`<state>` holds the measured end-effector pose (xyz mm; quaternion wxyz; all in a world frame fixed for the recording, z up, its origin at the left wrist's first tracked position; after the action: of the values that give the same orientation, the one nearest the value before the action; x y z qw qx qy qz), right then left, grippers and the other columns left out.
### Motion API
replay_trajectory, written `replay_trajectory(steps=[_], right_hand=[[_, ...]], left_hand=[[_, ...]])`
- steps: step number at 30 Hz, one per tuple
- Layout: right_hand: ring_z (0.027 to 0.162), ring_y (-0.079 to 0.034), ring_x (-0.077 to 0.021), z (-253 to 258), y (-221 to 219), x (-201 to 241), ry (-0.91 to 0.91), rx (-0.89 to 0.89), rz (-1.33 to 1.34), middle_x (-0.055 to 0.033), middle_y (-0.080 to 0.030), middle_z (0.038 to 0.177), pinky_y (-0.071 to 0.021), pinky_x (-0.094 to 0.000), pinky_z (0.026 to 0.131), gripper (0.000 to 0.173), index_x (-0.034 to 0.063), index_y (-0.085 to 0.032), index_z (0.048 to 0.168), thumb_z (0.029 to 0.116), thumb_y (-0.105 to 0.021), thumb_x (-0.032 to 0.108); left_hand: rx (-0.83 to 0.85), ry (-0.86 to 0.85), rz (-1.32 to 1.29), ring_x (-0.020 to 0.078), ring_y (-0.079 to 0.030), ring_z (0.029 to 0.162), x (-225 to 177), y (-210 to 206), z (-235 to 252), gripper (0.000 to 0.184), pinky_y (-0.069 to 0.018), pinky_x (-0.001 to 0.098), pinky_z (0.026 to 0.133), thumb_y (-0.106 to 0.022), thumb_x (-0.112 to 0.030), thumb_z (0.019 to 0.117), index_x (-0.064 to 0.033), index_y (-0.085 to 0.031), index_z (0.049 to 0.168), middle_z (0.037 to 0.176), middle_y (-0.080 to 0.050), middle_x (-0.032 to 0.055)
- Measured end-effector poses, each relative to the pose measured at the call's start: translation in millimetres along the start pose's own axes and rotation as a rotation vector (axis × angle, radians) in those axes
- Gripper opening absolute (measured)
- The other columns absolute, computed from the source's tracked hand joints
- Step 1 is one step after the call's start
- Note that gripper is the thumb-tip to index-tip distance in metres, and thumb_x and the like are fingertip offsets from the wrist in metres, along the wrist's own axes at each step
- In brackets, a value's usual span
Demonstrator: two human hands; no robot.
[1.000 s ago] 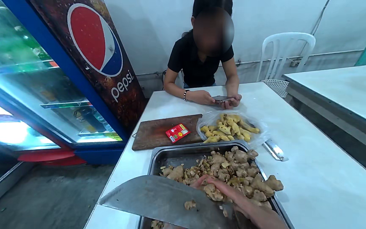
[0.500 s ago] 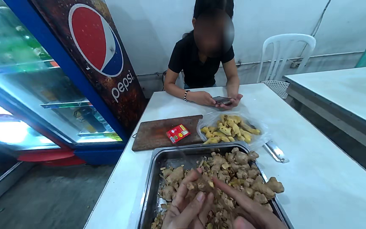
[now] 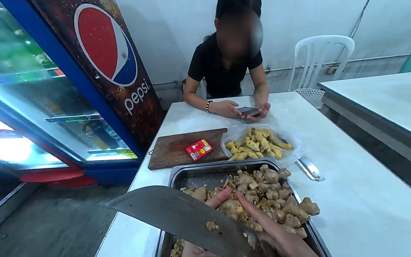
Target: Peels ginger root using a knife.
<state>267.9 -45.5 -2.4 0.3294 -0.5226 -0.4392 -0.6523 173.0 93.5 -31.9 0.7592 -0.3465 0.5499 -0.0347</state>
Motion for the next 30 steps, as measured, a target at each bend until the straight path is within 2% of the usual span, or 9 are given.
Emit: replay_trajectory(steps=[5,7,10,15,21,24,27,29,30], right_hand=[[0.098,-0.069,-0.0168,-0.5,2.0,-1.6,0.014,0.016,-0.013,-0.0190,-0.047,0.154,-0.0589,-0.0384,0.084,0.087,0.0064,-0.024,0.163,0.0988,-0.061,0.051],[0.093,-0.069,-0.0175,0.0,2.7,-2.5,0.025,0.000,-0.027,-0.0188,-0.054,0.147,-0.0588,-0.0398,0.081,0.084,0.0086,-0.028,0.163,0.0987,-0.061,0.050],[0.094,-0.069,-0.0146,0.3,3.4,-1.9,0.047,0.009,-0.035,-0.0142,-0.046,0.156,-0.0589,-0.0366,0.080,0.081,0.0092,-0.029,0.162,0.0991,-0.063,0.046],[0.125,-0.062,-0.0141,4.0,1.8,-4.7,0.115,0.006,0.009,-0.0137,-0.036,0.163,-0.0541,-0.0341,0.100,0.075,0.0055,-0.032,0.160,0.1007,-0.062,0.040],[0.127,-0.060,-0.0140,5.2,2.3,-11.0,0.144,-0.010,0.000,-0.0130,-0.038,0.162,-0.0525,-0.0339,0.102,0.072,0.0058,-0.035,0.159,0.1017,-0.060,0.042],[0.110,-0.068,-0.0153,1.9,1.1,-9.2,0.094,-0.094,-0.173,-0.0066,-0.049,0.156,-0.0562,-0.0414,0.090,0.069,0.0139,-0.040,0.159,0.1012,-0.059,0.046],[0.086,-0.073,-0.0200,0.4,1.8,-12.0,0.046,-0.225,-0.258,-0.0095,-0.070,0.130,-0.0589,-0.0480,0.072,0.064,0.0155,-0.047,0.155,0.1007,-0.060,0.046],[0.089,-0.069,-0.0090,0.3,6.0,-13.6,0.015,-0.177,-0.125,-0.0063,-0.064,0.139,-0.0589,-0.0354,0.076,0.065,0.0155,-0.035,0.161,0.1049,-0.054,0.042],[0.075,-0.061,-0.0038,0.9,6.6,-13.5,0.022,-0.171,-0.036,-0.0057,-0.066,0.129,-0.0546,-0.0271,0.065,0.065,0.0140,-0.031,0.162,0.1064,-0.052,0.038]], left_hand=[[-0.049,-0.035,0.071,0.0183,-0.061,0.123,1.1,-3.5,1.2,0.040,-0.0508,0.0368,0.105,-0.058,0.000,0.0972,0.0057,-0.055,0.136,0.137,-0.061,0.0124],[-0.040,-0.046,0.064,0.0218,-0.059,0.127,1.1,-3.4,-1.8,0.044,-0.0500,0.0397,0.107,-0.058,0.001,0.0967,0.0081,-0.049,0.140,0.140,-0.058,0.0156],[-0.039,-0.072,0.101,0.0213,-0.058,0.128,-1.8,-4.7,-2.5,0.045,-0.0501,0.0397,0.107,-0.060,0.001,0.0949,0.0088,-0.050,0.138,0.140,-0.058,0.0140],[-0.053,-0.080,0.168,0.0179,-0.061,0.124,-4.1,-5.0,-0.7,0.040,-0.0522,0.0363,0.103,-0.059,0.002,0.0956,0.0057,-0.054,0.135,0.136,-0.061,0.0112],[-0.071,-0.067,0.173,0.0201,-0.059,0.127,-5.5,-6.0,-7.7,0.048,-0.0534,0.0375,0.104,-0.058,0.007,0.0929,0.0089,-0.045,0.140,0.142,-0.057,0.0125],[-0.130,-0.055,0.191,0.0173,-0.062,0.122,-3.5,-7.5,-8.9,0.049,-0.0550,0.0359,0.102,-0.056,0.011,0.0906,0.0086,-0.046,0.138,0.138,-0.061,0.0100],[-0.240,0.012,0.234,0.0123,-0.069,0.108,-5.4,-12.8,-9.4,0.041,-0.0578,0.0346,0.097,-0.059,0.008,0.0921,0.0051,-0.046,0.132,0.123,-0.067,0.0053],[-0.223,0.023,0.310,0.0122,-0.068,0.105,-7.1,-10.2,-5.8,0.042,-0.0581,0.0341,0.095,-0.060,0.002,0.0956,0.0049,-0.046,0.135,0.127,-0.062,0.0062],[-0.213,0.015,0.341,0.0125,-0.068,0.103,-7.0,-7.8,-4.0,0.042,-0.0591,0.0336,0.092,-0.061,0.000,0.0964,0.0035,-0.045,0.135,0.127,-0.063,0.0059]])
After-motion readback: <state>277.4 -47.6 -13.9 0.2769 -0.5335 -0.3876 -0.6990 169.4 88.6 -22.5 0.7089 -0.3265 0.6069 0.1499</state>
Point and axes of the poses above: each hand's wrist, its own z-axis towards the middle knuckle, its own y-axis out of the back of the hand, x = y × z, the point moved 3 cm from there along z, towards the middle knuckle
